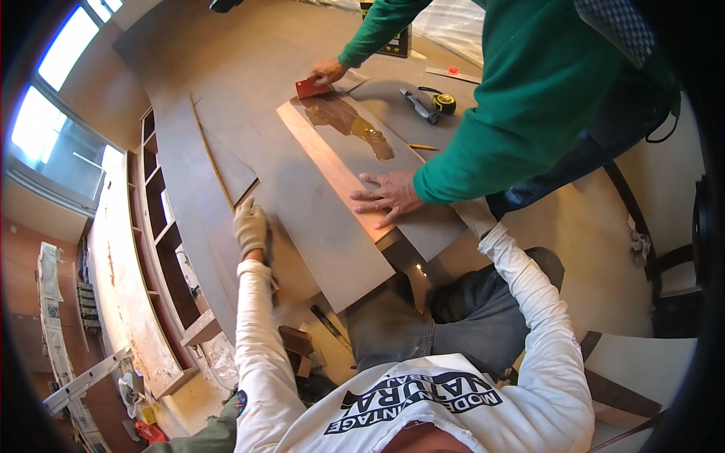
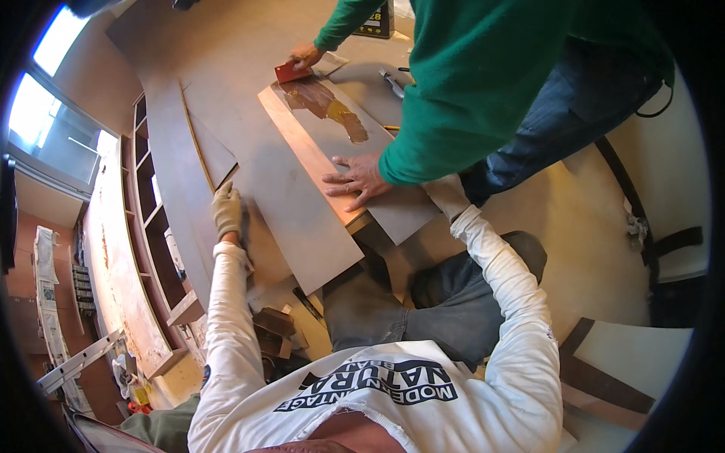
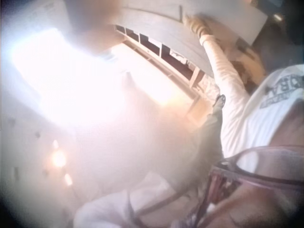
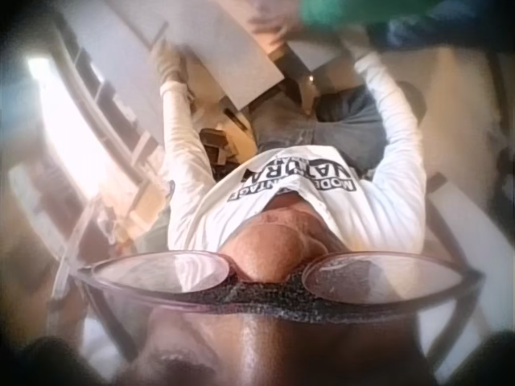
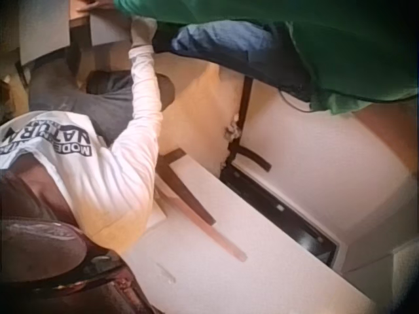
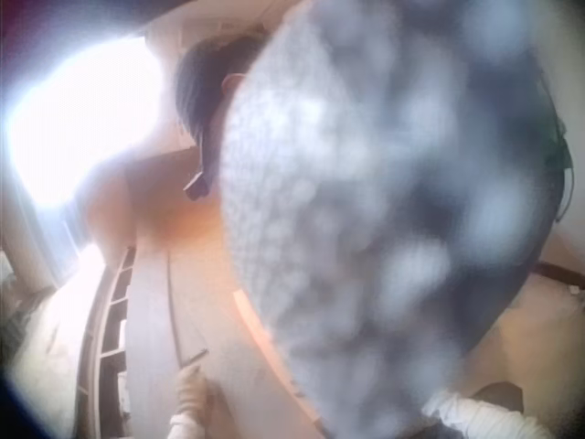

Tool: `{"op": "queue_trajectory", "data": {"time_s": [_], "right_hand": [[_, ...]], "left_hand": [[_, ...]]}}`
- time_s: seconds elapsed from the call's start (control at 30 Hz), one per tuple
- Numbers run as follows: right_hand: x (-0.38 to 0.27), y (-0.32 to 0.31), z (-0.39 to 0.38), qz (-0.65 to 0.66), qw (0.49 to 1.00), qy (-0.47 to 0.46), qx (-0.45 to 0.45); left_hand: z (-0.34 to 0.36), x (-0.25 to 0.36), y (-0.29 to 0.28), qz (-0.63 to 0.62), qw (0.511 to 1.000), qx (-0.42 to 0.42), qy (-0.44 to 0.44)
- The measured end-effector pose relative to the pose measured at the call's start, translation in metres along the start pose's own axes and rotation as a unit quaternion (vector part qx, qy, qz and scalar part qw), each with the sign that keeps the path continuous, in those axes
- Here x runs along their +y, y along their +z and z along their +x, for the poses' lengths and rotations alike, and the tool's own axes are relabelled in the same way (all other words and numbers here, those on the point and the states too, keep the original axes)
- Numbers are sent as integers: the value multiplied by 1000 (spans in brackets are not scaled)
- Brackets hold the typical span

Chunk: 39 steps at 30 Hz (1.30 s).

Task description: The person measures a wooden panel using a tape measure, cuts a strip of veneer with a utility knife, and then works with an assistant to apply liquid adhesive and spread it across the surface of the panel using a plastic spreader.

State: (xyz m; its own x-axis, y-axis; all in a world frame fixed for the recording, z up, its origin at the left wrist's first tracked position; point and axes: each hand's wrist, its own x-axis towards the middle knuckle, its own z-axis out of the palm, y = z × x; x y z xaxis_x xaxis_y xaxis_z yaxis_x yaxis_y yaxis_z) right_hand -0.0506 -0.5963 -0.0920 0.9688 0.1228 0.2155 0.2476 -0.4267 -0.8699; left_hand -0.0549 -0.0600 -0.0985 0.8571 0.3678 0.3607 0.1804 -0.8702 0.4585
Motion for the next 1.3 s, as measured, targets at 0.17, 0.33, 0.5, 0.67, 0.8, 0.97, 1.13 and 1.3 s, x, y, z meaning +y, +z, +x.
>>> {"op": "queue_trajectory", "data": {"time_s": [0.17, 0.33, 0.5, 0.67, 0.8, 0.97, 1.13, 1.3], "right_hand": [[5, 6, 7, -140, 984, -109, 4], [7, 11, 5, 9, 998, -52, 32], [29, 1, -1, -141, 980, -132, 39], [15, 13, 10, 26, 998, -57, -26], [37, 5, 6, -27, 996, -80, -12], [41, 9, 4, 12, 997, -72, 7], [46, 2, 4, -365, 909, -199, -9], [43, 2, 3, -120, 988, -98, -19]], "left_hand": [[3, 105, 49, 19, 970, -24, 242], [-25, 165, 73, -65, 964, -68, 250], [-31, 166, 78, -69, 983, 5, 168], [-10, 123, 61, -275, 961, 22, 30], [3, 66, 5, 10, 990, 102, 94], [-9, -8, -45, 231, 966, 77, -86], [-34, -44, -40, 187, 976, 63, -91], [-30, -31, -38, 188, 979, 18, -73]]}}
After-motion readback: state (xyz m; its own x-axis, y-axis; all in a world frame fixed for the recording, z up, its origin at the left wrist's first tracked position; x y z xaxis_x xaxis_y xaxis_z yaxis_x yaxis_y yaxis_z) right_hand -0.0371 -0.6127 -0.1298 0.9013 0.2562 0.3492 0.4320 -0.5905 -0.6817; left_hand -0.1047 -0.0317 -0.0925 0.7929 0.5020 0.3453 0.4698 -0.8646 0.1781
